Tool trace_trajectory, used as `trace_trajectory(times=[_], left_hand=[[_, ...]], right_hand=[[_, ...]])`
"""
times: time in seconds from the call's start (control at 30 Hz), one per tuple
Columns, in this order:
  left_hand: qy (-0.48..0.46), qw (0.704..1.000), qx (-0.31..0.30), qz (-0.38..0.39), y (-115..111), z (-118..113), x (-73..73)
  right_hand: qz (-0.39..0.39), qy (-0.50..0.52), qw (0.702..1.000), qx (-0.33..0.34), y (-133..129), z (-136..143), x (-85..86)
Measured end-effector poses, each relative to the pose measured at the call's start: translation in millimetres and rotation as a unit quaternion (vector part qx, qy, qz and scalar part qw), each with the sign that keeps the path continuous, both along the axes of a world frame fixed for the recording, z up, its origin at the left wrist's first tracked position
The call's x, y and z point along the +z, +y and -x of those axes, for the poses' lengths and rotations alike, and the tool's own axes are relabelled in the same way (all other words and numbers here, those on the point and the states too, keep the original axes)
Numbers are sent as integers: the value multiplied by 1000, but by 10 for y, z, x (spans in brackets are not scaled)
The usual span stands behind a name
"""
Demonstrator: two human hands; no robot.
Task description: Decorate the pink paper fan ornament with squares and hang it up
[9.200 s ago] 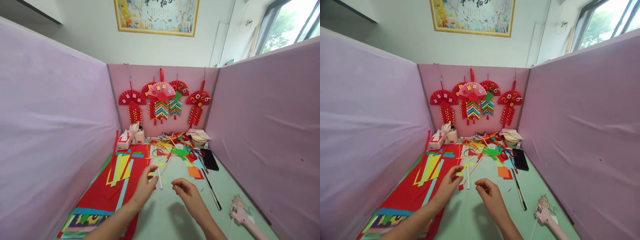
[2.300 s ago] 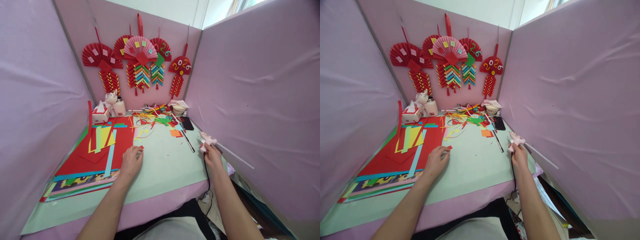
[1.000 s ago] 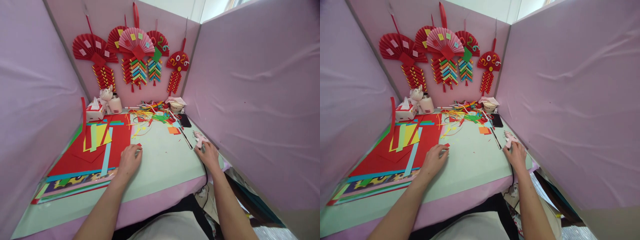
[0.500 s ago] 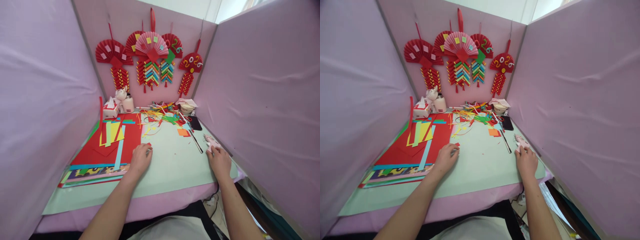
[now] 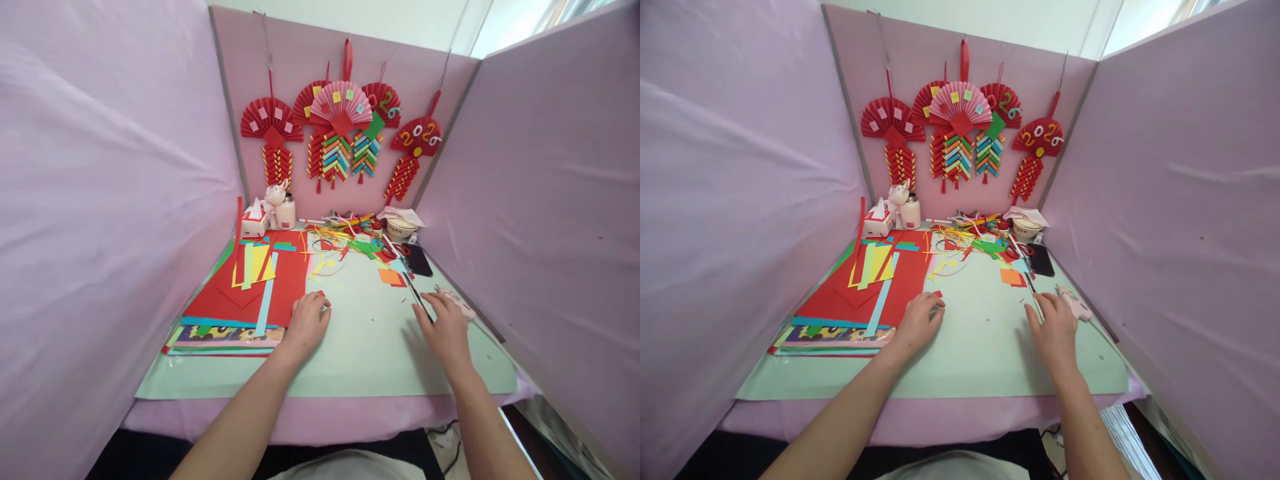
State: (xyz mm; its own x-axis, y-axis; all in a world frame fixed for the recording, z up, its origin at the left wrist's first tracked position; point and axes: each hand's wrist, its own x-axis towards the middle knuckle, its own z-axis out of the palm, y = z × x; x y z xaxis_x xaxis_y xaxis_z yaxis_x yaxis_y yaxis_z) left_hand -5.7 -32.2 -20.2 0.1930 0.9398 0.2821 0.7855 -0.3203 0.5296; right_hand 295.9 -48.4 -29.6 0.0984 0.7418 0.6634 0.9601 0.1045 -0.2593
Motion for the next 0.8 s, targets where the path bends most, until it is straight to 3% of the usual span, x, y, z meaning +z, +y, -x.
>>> trace_trajectory(times=[0.1, 0.2, 0.33, 0.47, 0.63, 0.8], left_hand=[[35, 999, -36, 10, -14, -128, 84], [100, 988, -113, -3, -15, -342, 182], [174, 969, -177, -14, 30, -614, 167], [157, 972, -176, -1, 91, -685, -1], [82, 984, -156, 20, 142, -586, -122], [73, 985, -147, 47, 152, -568, -137]], right_hand=[[24, 45, 995, 83, 239, 269, 95], [70, 76, 983, 149, 540, 538, 184], [175, 53, 967, 176, 933, 805, 231], [261, 1, 951, 164, 1175, 909, 186], [244, 18, 958, 148, 1263, 928, 72], [216, 59, 956, 191, 1249, 939, -40]])
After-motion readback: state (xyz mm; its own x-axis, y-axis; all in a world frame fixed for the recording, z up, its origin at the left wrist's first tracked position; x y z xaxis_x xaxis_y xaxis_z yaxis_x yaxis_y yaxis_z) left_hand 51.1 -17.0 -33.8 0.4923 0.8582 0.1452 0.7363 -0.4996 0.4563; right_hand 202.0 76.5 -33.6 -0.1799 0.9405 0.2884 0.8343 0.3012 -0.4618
